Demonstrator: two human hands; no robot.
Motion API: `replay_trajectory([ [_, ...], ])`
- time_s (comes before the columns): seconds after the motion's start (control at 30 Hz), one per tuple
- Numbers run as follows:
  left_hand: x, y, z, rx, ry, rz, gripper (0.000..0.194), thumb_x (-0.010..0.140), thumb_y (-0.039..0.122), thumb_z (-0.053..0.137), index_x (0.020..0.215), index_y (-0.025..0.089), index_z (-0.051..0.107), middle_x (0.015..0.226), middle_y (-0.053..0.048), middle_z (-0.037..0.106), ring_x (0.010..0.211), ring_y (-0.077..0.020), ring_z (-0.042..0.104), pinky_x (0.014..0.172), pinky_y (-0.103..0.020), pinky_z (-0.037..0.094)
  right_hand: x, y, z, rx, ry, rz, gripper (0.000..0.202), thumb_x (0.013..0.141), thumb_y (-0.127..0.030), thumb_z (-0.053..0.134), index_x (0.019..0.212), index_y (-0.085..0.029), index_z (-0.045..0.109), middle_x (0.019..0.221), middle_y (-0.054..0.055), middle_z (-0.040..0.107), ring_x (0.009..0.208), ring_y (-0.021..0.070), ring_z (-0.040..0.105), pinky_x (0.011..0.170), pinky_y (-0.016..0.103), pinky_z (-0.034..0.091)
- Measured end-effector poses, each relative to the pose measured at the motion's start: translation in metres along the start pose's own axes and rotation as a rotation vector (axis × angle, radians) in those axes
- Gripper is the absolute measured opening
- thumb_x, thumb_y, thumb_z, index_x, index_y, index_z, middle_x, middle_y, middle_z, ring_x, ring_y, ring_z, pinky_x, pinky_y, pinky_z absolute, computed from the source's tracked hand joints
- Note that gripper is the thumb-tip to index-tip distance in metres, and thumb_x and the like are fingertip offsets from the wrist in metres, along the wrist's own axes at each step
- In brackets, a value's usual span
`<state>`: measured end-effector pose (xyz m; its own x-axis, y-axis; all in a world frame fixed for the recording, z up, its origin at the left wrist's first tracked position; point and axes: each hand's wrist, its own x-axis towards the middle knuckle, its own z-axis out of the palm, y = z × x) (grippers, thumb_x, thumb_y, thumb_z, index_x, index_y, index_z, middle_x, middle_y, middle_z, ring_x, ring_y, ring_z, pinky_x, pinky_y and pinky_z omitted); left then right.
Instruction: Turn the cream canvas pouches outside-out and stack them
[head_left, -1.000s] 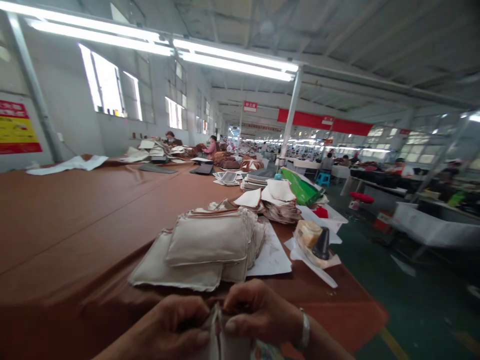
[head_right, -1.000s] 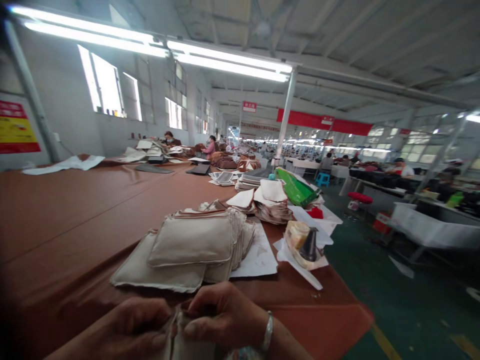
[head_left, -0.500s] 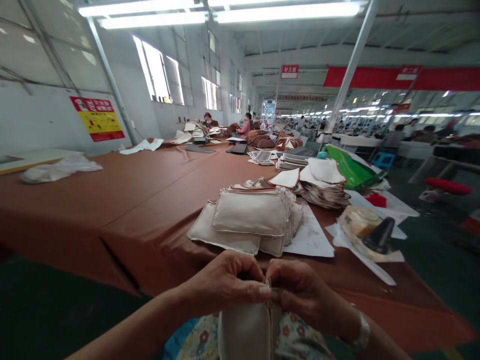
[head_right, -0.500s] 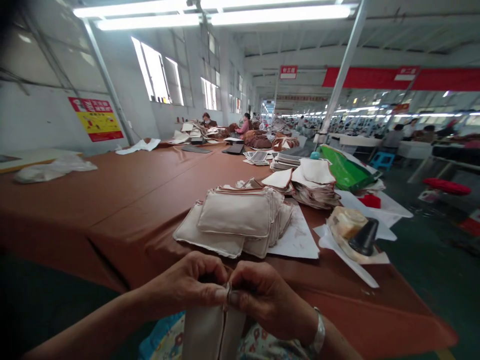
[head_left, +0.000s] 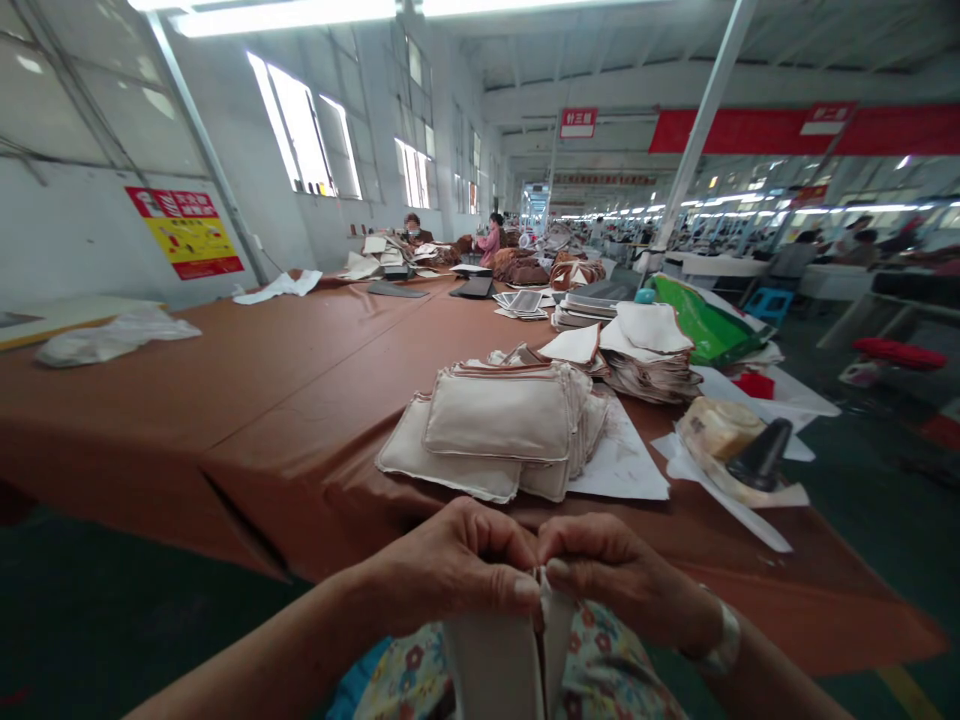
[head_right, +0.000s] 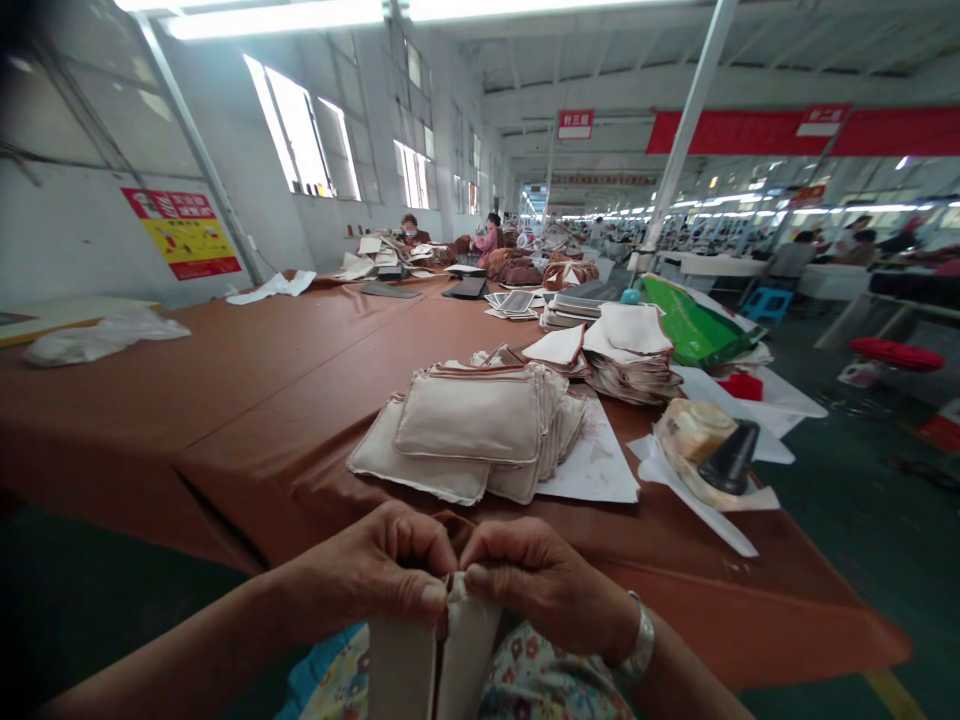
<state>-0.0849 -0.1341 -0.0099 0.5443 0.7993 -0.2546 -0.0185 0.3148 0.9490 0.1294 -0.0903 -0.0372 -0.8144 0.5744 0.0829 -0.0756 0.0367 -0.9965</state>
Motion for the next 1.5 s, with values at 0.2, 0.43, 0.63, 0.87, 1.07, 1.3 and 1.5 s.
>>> replay_trajectory([
  [0.2, 0.003, -0.002, -0.002, -0.052, 0.033, -0.020, 0.028, 0.070, 0.036, 0.077, 0.079, 0.010, 0.072, 0.075, -0.006, 0.066, 0.058, -0.0100, 0.049, 0.056, -0.020, 0.036, -0.001, 0.006, 0.009, 0.089, 0.098, 0.076, 0.032, 0.090, -0.046, 0.058, 0.079, -0.016, 0.053, 0.068, -0.003, 0.042, 0.059, 0.0098, 0.032, 0.052, 0.021, 0.026],
  [0.43, 0.005, 0.002, 0.008, 0.471, 0.162, 0.059, 0.015, 0.081, 0.019, 0.052, 0.075, 0.011, 0.063, 0.065, 0.003, 0.050, 0.058, -0.0084, 0.037, 0.050, -0.019, 0.028, 0.005, 0.008, 0.015, 0.033, 0.173, 0.060, 0.042, 0.081, -0.054, 0.066, 0.077, -0.016, 0.049, 0.069, -0.003, 0.042, 0.062, 0.0101, 0.032, 0.054, 0.021, 0.028],
  [0.63, 0.002, 0.005, 0.010, 0.798, 0.195, 0.228, 0.014, 0.079, 0.011, 0.045, 0.071, 0.014, 0.057, 0.067, 0.004, 0.053, 0.061, -0.0085, 0.042, 0.055, -0.018, 0.032, 0.009, 0.007, 0.014, -0.029, 0.212, 0.121, 0.031, 0.076, -0.039, 0.073, 0.071, -0.014, 0.054, 0.065, -0.002, 0.050, 0.060, 0.0103, 0.039, 0.055, 0.022, 0.030],
  [0.87, 0.005, -0.002, 0.007, 0.781, 0.189, 0.211, 0.017, 0.080, 0.012, 0.044, 0.070, 0.014, 0.058, 0.063, 0.005, 0.048, 0.058, -0.0081, 0.039, 0.051, -0.018, 0.029, 0.008, 0.012, 0.019, 0.011, 0.362, 0.173, 0.015, 0.071, -0.023, 0.070, 0.071, -0.012, 0.061, 0.065, 0.000, 0.058, 0.059, 0.0107, 0.043, 0.055, 0.023, 0.033],
  [1.07, 0.002, -0.001, 0.003, 0.367, 0.104, 0.058, 0.018, 0.078, 0.018, 0.052, 0.075, 0.011, 0.068, 0.061, 0.003, 0.046, 0.056, -0.0090, 0.033, 0.051, -0.020, 0.026, 0.001, 0.013, 0.027, 0.014, 0.410, 0.082, 0.002, 0.072, -0.015, 0.065, 0.073, -0.014, 0.063, 0.066, -0.001, 0.059, 0.063, 0.0120, 0.045, 0.058, 0.023, 0.036],
  [1.3, 0.003, -0.005, 0.004, 0.090, 0.100, -0.032, 0.051, 0.084, 0.058, 0.058, 0.068, 0.009, 0.063, 0.057, 0.002, 0.043, 0.052, -0.0080, 0.029, 0.048, -0.021, 0.021, -0.013, 0.014, 0.031, -0.367, 0.317, -0.272, 0.008, 0.090, -0.017, 0.054, 0.086, -0.017, 0.061, 0.070, -0.001, 0.048, 0.061, 0.0119, 0.041, 0.057, 0.024, 0.033],
  [1.5, 0.002, -0.008, 0.001, 0.166, 0.021, -0.082, 0.045, 0.075, 0.053, 0.072, 0.070, 0.009, 0.062, 0.057, 0.005, 0.040, 0.053, -0.0068, 0.026, 0.048, -0.021, 0.018, -0.019, 0.011, 0.028, -0.819, 0.221, -0.546, 0.018, 0.090, -0.006, 0.044, 0.090, -0.018, 0.057, 0.070, -0.001, 0.044, 0.061, 0.0130, 0.039, 0.055, 0.027, 0.026],
])
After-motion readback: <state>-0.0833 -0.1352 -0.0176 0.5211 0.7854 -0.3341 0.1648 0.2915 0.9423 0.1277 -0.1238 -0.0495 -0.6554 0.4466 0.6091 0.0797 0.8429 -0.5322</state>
